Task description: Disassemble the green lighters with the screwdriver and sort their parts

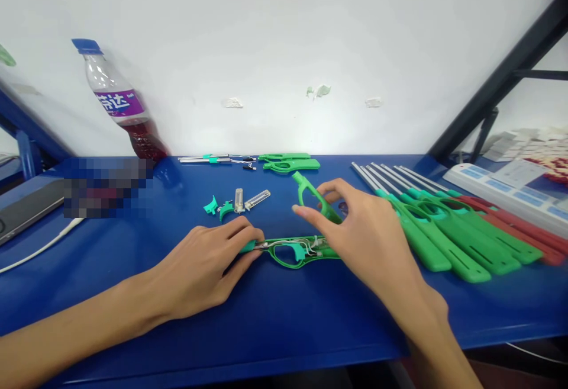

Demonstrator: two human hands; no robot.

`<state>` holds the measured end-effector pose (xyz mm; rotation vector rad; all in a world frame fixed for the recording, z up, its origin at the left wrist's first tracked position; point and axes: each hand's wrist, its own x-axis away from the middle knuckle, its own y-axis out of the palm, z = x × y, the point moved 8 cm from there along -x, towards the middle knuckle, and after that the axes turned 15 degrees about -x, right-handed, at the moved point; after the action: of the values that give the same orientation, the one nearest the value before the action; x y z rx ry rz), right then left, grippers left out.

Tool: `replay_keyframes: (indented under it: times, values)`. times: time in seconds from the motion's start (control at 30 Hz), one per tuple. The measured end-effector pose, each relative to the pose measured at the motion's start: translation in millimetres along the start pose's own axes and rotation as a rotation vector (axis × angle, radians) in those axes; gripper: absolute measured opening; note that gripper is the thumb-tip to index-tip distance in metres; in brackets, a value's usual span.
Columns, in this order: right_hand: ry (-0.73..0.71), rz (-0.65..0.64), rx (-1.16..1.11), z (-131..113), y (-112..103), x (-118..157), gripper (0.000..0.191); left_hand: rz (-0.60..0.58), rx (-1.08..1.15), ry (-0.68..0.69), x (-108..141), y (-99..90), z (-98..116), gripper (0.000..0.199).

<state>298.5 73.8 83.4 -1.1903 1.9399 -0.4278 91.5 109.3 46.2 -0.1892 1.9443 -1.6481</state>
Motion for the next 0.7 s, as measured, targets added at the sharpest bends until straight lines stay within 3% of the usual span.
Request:
replay_keyframes:
  times: [0.17, 0.4, 0.7]
  values:
    - [-0.003, 0.078, -0.039, 4.3, -11.7, -1.9, 0.025, 0.002, 0.0, -0.008, -1.0, 0.0, -3.1, 0.024]
    - [0.025, 0.089, -0.038, 6.6, -20.1, -3.9, 0.028, -0.016, -0.014, 0.0, -0.3, 0.3, -2.4, 0.02]
    - [0.143, 0.128, 0.116, 53.9, -46.0, -14.4, 0.035, -0.015, -0.007, 0.006, 0.1, 2.9, -2.0, 0.017]
